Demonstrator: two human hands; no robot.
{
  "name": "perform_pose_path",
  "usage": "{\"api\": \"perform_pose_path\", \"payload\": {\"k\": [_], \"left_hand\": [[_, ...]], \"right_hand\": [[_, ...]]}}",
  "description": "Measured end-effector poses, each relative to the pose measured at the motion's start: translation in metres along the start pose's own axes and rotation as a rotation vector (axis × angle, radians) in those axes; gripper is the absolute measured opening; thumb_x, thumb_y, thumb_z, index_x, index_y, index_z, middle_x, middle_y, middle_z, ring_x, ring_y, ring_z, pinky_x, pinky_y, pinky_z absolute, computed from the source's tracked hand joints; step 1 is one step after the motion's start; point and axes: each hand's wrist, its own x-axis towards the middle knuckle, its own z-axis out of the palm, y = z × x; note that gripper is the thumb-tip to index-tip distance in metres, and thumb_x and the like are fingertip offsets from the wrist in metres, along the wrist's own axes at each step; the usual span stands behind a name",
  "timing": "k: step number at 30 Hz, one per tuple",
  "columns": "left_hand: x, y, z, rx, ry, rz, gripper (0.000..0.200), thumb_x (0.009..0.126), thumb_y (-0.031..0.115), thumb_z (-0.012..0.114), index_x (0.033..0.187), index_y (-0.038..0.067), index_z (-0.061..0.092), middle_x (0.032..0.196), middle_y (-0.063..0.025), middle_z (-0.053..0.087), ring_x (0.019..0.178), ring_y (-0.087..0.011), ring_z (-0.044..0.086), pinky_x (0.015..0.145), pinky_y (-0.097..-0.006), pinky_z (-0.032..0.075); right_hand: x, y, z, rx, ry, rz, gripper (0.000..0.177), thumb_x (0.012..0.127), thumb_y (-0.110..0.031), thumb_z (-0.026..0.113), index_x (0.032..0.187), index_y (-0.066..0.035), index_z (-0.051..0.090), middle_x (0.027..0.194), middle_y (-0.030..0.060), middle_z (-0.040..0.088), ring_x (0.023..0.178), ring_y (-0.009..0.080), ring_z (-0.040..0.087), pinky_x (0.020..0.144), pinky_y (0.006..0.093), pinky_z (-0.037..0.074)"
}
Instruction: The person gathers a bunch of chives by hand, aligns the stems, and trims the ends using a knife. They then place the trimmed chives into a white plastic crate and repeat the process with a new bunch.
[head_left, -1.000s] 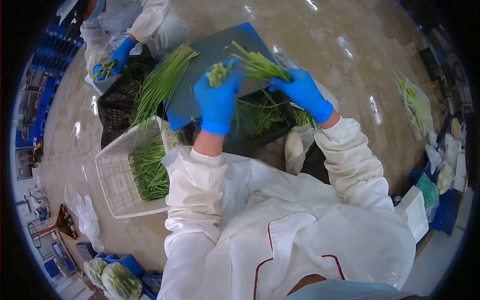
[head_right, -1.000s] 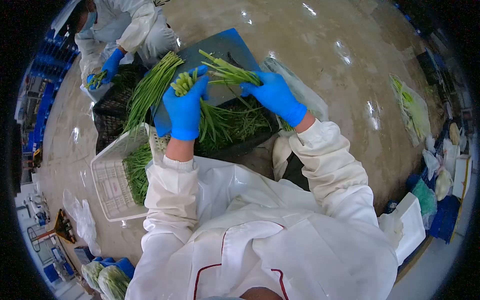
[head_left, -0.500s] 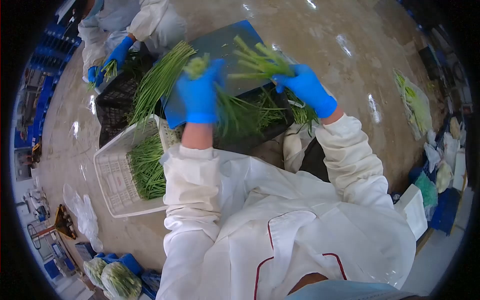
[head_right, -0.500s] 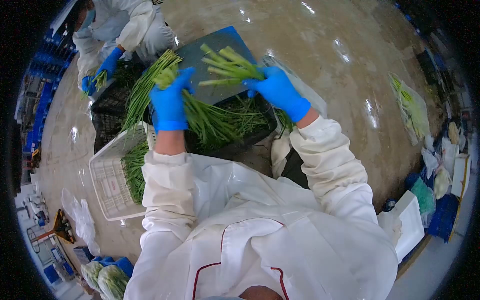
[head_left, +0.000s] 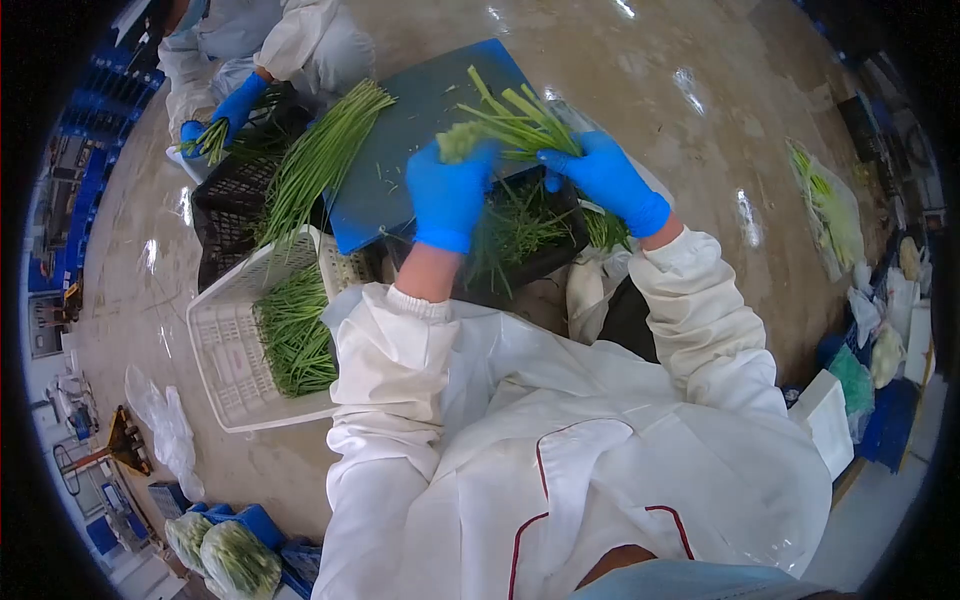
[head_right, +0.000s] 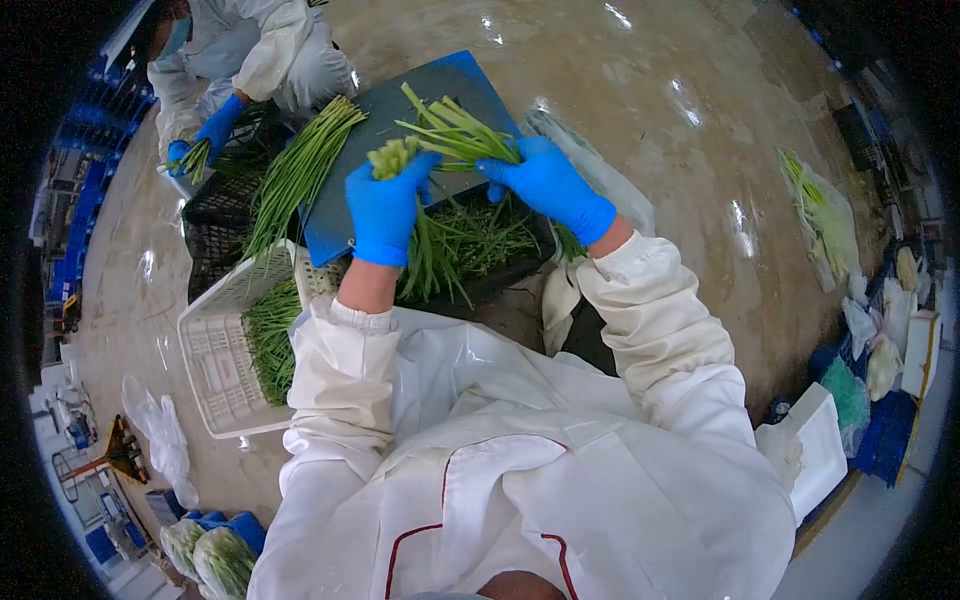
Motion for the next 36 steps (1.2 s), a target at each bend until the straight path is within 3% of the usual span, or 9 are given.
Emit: {"api": "perform_pose_path", "payload": {"k": [4, 10, 14, 15, 18, 21, 27, 31, 36], "left_hand": [[0.019, 0.021, -0.032, -0.084, 0.174, 0.115, 0.014, 0.072, 0.005, 0.074, 0.078, 0.000, 0.062, 0.067, -0.0039, 0.058, 0.051, -0.0111, 0.052, 0.046, -0.0252, 0.041], [0.003, 0.023, -0.022, 0.034, -0.111, 0.055, 0.026, 0.073, 0.003, 0.072, 0.098, -0.002, 0.065, 0.076, -0.0031, 0.061, 0.053, -0.0092, 0.051, 0.048, -0.0234, 0.041], [-0.001, 0.004, -0.010, 0.148, -0.191, 0.248, 0.032, 0.075, 0.005, 0.072, 0.106, 0.001, 0.064, 0.092, -0.0031, 0.066, 0.059, -0.0077, 0.054, 0.054, -0.0216, 0.044], [-0.001, -0.003, -0.007, 0.094, -0.182, 0.247, 0.031, 0.074, 0.008, 0.073, 0.103, 0.000, 0.066, 0.092, -0.0031, 0.068, 0.062, -0.0065, 0.055, 0.058, -0.0213, 0.045], [0.003, -0.014, -0.013, 0.650, -0.128, 0.502, 0.026, 0.074, 0.009, 0.073, 0.099, 0.000, 0.068, 0.083, -0.0033, 0.068, 0.063, -0.0059, 0.054, 0.059, -0.0215, 0.045], [0.004, -0.012, -0.014, 0.654, -0.133, 0.511, 0.021, 0.075, 0.009, 0.071, 0.093, 0.000, 0.069, 0.075, -0.0039, 0.067, 0.061, -0.0066, 0.054, 0.055, -0.0222, 0.043], [0.002, 0.006, -0.011, 0.142, -0.206, -0.058, 0.015, 0.073, 0.007, 0.071, 0.085, -0.002, 0.069, 0.072, -0.0066, 0.064, 0.054, -0.0112, 0.053, 0.047, -0.0251, 0.041], [0.013, 0.014, -0.020, -0.033, -0.022, -0.094, 0.017, 0.068, 0.007, 0.076, 0.075, -0.001, 0.063, 0.064, -0.0048, 0.059, 0.049, -0.0118, 0.052, 0.044, -0.0269, 0.041], [0.020, 0.024, -0.036, 0.074, -0.022, 0.024, 0.014, 0.072, 0.008, 0.073, 0.081, -0.002, 0.068, 0.064, -0.0043, 0.058, 0.051, -0.0117, 0.051, 0.046, -0.0257, 0.039]], "right_hand": [[0.001, 0.004, -0.021, -0.004, 0.041, 0.064, 0.024, 0.084, -0.020, 0.064, 0.092, 0.003, 0.065, 0.069, 0.0062, 0.064, 0.060, 0.0117, 0.059, 0.061, 0.0267, 0.046], [-0.001, 0.004, -0.024, 0.021, 0.063, 0.067, 0.022, 0.083, -0.019, 0.065, 0.090, 0.002, 0.066, 0.070, 0.0051, 0.065, 0.060, 0.0106, 0.059, 0.060, 0.0254, 0.045], [0.000, 0.008, -0.017, -0.025, 0.015, 0.056, 0.024, 0.083, -0.019, 0.065, 0.093, 0.002, 0.066, 0.072, 0.0056, 0.066, 0.062, 0.0108, 0.060, 0.061, 0.0257, 0.046], [-0.001, 0.004, -0.015, -0.014, -0.001, 0.064, 0.024, 0.083, -0.019, 0.065, 0.095, 0.002, 0.066, 0.072, 0.0060, 0.066, 0.062, 0.0110, 0.060, 0.061, 0.0259, 0.046], [-0.006, -0.006, -0.012, -0.019, -0.044, 0.076, 0.025, 0.082, -0.019, 0.065, 0.097, 0.002, 0.067, 0.071, 0.0072, 0.066, 0.063, 0.0111, 0.060, 0.064, 0.0265, 0.046], [-0.005, -0.001, -0.015, -0.059, -0.051, 0.054, 0.025, 0.082, -0.018, 0.065, 0.098, 0.000, 0.067, 0.071, 0.0077, 0.067, 0.064, 0.0109, 0.060, 0.066, 0.0265, 0.046], [-0.007, 0.004, -0.018, -0.058, 0.008, -0.123, 0.023, 0.081, -0.017, 0.066, 0.098, -0.001, 0.068, 0.073, 0.0070, 0.067, 0.065, 0.0099, 0.059, 0.067, 0.0264, 0.047], [-0.005, 0.011, -0.024, -0.111, 0.031, -0.128, 0.023, 0.080, -0.017, 0.066, 0.098, -0.003, 0.069, 0.073, 0.0059, 0.068, 0.066, 0.0089, 0.058, 0.066, 0.0267, 0.047], [-0.001, 0.013, -0.036, -0.081, 0.021, -0.011, 0.022, 0.080, -0.017, 0.066, 0.098, -0.005, 0.069, 0.074, 0.0047, 0.068, 0.066, 0.0084, 0.058, 0.066, 0.0262, 0.047]]}}
